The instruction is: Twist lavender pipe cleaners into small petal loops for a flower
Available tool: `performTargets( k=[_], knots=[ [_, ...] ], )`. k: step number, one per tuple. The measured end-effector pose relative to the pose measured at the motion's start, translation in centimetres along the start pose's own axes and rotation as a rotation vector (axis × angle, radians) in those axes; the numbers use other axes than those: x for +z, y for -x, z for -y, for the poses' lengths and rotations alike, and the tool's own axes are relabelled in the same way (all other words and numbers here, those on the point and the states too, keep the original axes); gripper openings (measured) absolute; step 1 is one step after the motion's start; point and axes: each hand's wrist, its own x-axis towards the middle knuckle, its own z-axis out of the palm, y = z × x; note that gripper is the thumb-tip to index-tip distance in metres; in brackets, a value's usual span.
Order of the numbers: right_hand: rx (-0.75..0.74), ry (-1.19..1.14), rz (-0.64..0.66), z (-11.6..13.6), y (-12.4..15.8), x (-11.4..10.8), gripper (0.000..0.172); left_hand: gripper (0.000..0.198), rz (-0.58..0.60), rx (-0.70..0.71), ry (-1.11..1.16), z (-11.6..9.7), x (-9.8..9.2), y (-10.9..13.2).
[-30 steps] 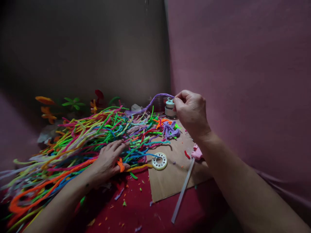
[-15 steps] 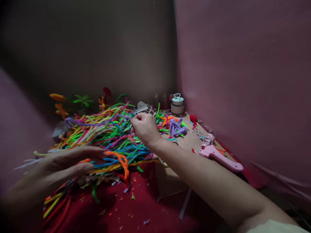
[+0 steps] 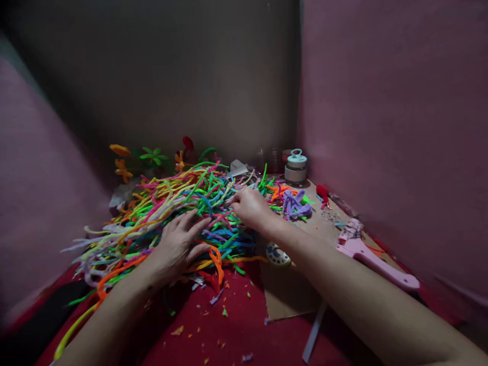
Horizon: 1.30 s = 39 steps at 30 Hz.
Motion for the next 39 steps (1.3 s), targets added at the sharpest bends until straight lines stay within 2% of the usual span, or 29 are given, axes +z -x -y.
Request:
performTargets(
  k=[3,7,14,19,27,39],
  knots=[
    [0.035,0.122,-0.073,-1.5,-1.5,-1.0,0.027,0.045,0.003,0.035,-0.026,0.0,0.6,0.3],
    [0.005,0.221,-0.054,-2.6,-2.9,-0.4,0.03,0.042,0.026,0.031,-0.068,-0.3,0.4,0.5],
    [-0.126,0.497,0.043,-2.3,-3.4,1.4,0.022,0.051,0.014,0.004,-0.067,-0.8,0.5,0.5],
    [-0.219,0.618,0.041,-1.7,-3.3,0.8,0.025,0.049,0.054,0.018,-0.075,-0.9,1.1,0.5],
    [-0.222,0.698,-0.01,-1.5,-2.9,-1.9,0.029,0.045,0.121,0.024,-0.115,-0.8,1.2,0.4],
    [-0.162,0.694,0.016,-2.7,-2.8,-1.6,0.028,0.039,0.141,0.037,-0.108,-1.1,0.8,0.3]
  ],
)
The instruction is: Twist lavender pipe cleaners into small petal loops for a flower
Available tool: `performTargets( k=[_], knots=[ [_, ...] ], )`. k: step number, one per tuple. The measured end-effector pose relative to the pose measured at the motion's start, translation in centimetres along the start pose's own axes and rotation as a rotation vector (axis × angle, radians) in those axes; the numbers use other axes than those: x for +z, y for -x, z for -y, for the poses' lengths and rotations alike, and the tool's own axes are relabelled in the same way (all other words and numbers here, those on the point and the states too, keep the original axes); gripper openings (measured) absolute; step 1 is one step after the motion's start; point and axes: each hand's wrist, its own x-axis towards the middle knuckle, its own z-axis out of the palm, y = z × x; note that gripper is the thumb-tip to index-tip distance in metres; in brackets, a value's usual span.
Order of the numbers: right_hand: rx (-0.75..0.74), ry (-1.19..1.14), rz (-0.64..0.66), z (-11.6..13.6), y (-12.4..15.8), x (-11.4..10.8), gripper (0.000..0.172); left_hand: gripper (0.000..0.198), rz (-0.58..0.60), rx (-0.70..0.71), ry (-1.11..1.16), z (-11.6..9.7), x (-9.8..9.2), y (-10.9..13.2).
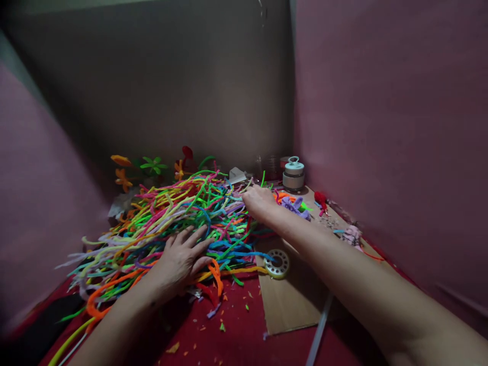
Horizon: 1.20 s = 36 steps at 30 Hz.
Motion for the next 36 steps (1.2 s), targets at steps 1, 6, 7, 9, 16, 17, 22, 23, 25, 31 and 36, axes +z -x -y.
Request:
performTargets(
  k=[1,6,7,9,16,17,22,23,25,31,36],
  knots=[
    [0.004,0.0,0.004,-0.1,0.0,-0.1,0.028,0.039,-0.001,0.001,0.001,0.1,0.1,0.0],
    [0.034,-0.002,0.02,-0.2,0.2,-0.4,0.028,0.038,-0.016,0.011,0.01,0.2,0.2,0.1],
    [0.038,-0.003,0.022,-0.2,0.2,-0.4,0.028,0.038,-0.018,0.016,0.011,0.2,0.1,0.1],
    [0.04,-0.007,0.025,0.0,0.3,-0.2,0.029,0.036,-0.024,0.021,0.007,0.2,0.1,0.1],
    [0.05,-0.014,0.055,0.7,0.2,0.3,0.031,0.03,-0.042,0.035,0.016,0.2,0.3,0.1],
    [0.05,-0.013,0.06,0.6,0.2,0.4,0.031,0.03,-0.045,0.034,0.019,0.3,0.4,0.1],
    [0.047,-0.006,0.068,0.5,0.4,0.6,0.03,0.031,-0.039,0.03,0.026,0.0,-0.2,0.2],
    [0.046,-0.004,0.066,0.5,0.4,0.6,0.03,0.032,-0.036,0.024,0.028,-0.2,-0.5,0.2],
    [0.041,-0.002,0.058,0.5,0.5,0.4,0.029,0.038,-0.027,0.007,0.039,-0.6,-1.1,0.3],
    [0.027,0.006,0.03,0.1,0.5,-0.3,0.028,0.067,0.043,0.004,0.071,-1.9,-2.2,0.7],
    [0.015,0.044,0.024,0.0,0.7,-0.3,0.029,0.058,-0.033,0.041,0.096,-2.5,-2.1,0.7]
  ],
)
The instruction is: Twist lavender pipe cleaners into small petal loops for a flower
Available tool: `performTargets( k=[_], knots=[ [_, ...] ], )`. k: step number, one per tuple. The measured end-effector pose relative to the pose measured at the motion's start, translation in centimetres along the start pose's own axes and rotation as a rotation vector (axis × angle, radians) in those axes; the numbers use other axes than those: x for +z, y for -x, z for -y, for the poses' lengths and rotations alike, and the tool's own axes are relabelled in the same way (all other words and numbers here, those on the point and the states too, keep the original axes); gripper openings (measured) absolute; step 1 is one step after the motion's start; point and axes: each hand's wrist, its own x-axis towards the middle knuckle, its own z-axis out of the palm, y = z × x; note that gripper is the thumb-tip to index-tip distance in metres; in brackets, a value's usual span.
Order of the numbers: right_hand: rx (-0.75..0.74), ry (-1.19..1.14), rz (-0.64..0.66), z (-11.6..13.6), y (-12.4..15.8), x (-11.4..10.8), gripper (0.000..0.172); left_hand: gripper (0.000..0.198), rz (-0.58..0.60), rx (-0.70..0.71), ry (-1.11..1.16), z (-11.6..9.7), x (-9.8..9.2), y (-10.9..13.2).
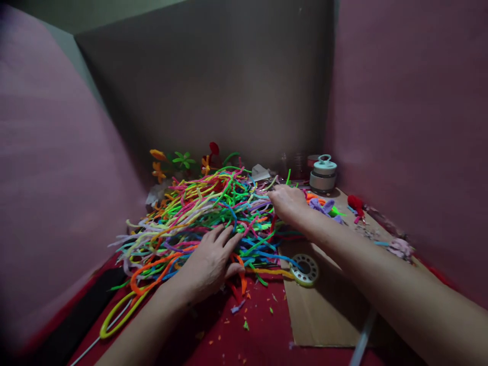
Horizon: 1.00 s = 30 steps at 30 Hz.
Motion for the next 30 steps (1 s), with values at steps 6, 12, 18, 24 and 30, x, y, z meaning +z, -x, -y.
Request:
performTargets(
  k=[6,12,18,24,30],
  knots=[
    [0.012,-0.005,0.038,0.1,0.2,-0.2,0.028,0.041,-0.319,-0.22,-0.025,1.6,-1.9,-1.2],
    [0.039,-0.082,-0.032,2.2,0.5,-0.4,0.028,0.079,-0.146,-0.389,-0.049,5.2,-1.4,-4.6],
    [-0.399,-0.319,-0.113,6.8,2.2,0.2,0.036,0.036,-0.054,-0.461,0.367,9.1,-2.2,-6.7],
    [-0.428,-0.253,-0.092,8.3,3.5,1.5,0.028,0.031,-0.136,-0.563,0.662,11.9,-4.4,-6.4],
    [-0.441,-0.23,-0.067,8.5,3.9,1.7,0.027,0.027,-0.265,-0.678,1.112,13.5,-4.4,-4.7]
  ],
)
